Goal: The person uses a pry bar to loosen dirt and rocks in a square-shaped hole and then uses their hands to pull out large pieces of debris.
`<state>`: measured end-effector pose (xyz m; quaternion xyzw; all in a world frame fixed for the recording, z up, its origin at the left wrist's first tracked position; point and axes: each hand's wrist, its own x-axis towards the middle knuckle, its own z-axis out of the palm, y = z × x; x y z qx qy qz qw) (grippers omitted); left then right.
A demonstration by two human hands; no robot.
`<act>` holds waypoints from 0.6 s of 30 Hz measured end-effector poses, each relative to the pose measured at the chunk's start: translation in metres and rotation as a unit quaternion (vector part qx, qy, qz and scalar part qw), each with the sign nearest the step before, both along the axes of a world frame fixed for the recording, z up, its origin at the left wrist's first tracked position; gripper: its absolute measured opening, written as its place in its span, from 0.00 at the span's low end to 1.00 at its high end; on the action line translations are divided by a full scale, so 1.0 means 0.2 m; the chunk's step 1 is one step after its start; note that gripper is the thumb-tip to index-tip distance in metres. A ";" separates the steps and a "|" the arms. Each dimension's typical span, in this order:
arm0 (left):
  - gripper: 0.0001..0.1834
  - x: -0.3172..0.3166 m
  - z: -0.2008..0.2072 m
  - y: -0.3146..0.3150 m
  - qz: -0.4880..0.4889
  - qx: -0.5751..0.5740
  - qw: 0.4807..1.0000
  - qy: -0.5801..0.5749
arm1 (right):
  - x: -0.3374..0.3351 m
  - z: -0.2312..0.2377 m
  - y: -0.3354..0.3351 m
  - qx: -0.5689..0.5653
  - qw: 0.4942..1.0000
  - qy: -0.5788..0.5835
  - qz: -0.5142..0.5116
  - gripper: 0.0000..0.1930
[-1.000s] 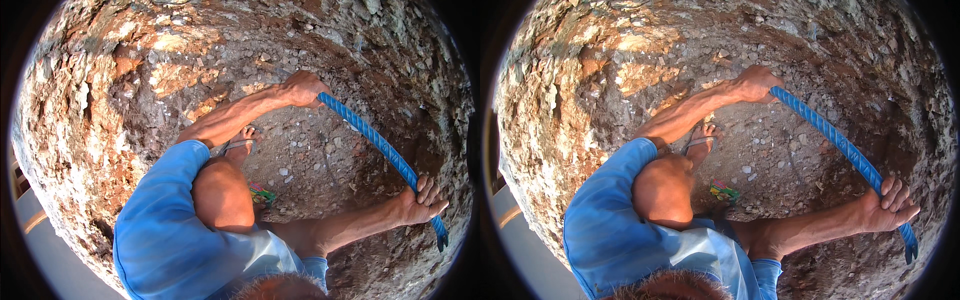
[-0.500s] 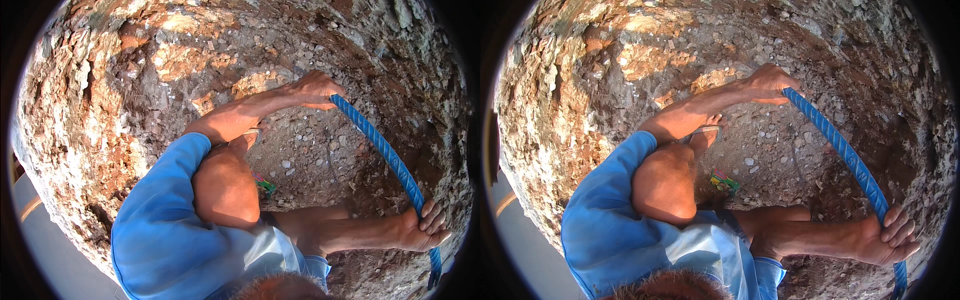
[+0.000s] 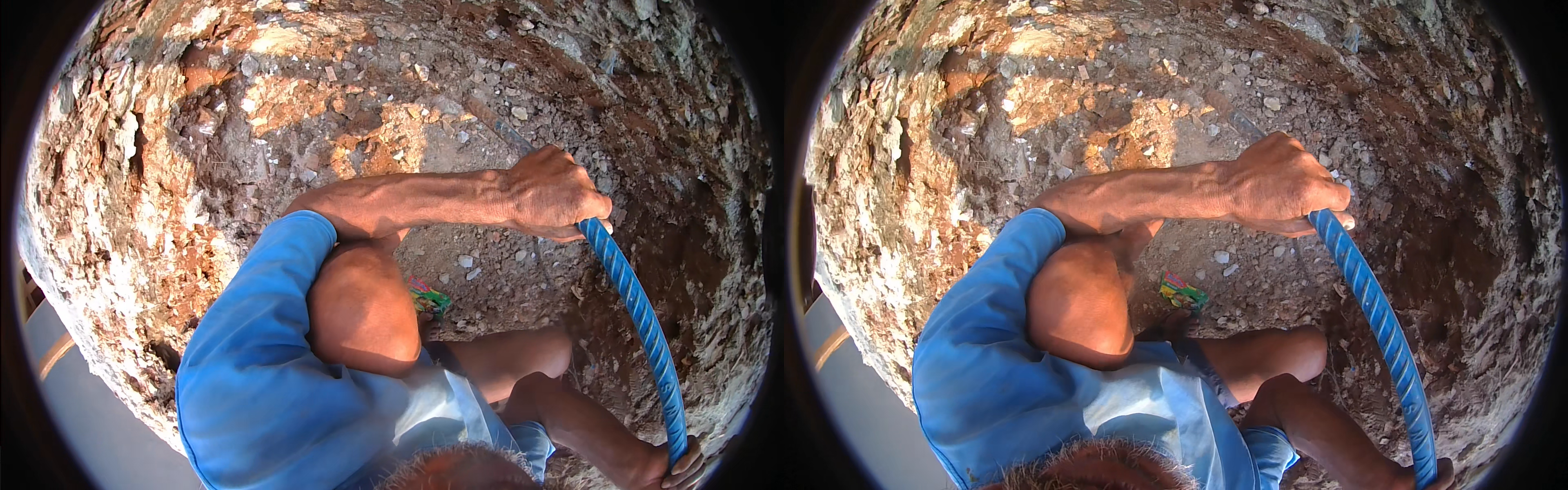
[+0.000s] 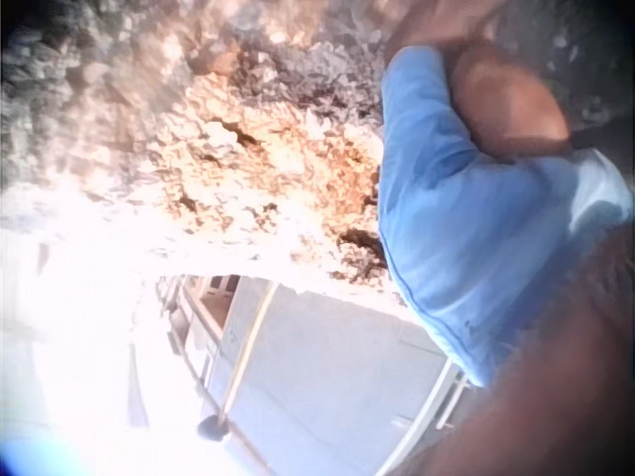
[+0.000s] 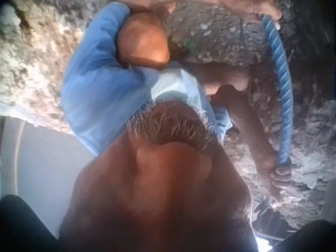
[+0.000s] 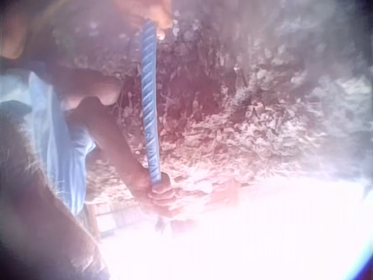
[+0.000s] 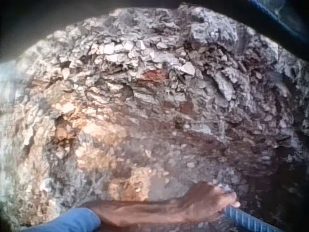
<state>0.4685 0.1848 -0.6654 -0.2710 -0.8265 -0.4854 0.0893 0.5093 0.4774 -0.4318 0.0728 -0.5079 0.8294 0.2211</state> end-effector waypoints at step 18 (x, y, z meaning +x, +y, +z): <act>0.06 0.02 -0.22 -0.13 0.003 -0.050 0.998 -0.039 | -0.09 -0.25 0.12 -0.101 0.994 0.005 0.033 0.27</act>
